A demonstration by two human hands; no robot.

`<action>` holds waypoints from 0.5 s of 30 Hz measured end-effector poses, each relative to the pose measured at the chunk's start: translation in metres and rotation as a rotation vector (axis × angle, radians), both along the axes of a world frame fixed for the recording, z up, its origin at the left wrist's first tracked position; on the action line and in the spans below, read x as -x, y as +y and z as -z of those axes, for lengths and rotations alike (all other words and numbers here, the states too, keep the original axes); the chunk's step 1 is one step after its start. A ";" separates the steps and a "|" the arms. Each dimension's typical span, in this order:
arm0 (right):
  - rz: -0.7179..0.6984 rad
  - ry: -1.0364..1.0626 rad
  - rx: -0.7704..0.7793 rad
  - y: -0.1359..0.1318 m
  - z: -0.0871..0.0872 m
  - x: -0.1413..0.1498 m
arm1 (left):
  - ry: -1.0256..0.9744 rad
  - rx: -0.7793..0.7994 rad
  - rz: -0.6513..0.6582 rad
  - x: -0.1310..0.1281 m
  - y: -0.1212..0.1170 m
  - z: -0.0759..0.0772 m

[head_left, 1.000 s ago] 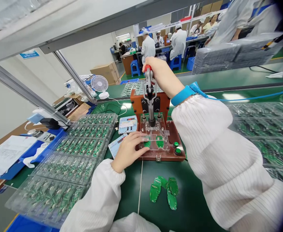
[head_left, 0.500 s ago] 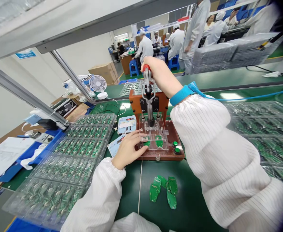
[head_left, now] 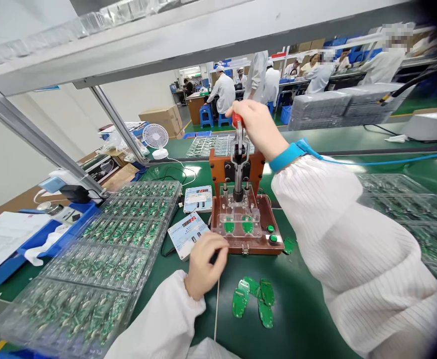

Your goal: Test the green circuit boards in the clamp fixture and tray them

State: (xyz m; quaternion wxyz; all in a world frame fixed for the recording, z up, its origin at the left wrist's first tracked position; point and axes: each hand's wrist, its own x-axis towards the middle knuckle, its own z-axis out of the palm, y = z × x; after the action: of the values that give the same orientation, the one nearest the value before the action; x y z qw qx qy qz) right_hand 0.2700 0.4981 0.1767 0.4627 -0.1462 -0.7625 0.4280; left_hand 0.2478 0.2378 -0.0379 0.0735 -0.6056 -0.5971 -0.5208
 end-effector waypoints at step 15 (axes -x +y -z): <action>0.228 0.289 -0.712 -0.122 0.066 -0.083 | 0.224 0.247 0.247 -0.018 -0.002 0.013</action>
State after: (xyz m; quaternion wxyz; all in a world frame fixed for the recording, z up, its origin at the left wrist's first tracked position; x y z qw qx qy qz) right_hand 0.3532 0.3760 0.1106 0.6315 0.0015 -0.7690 0.0990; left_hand 0.2659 0.2358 -0.0504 0.0002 -0.7328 -0.5657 -0.3781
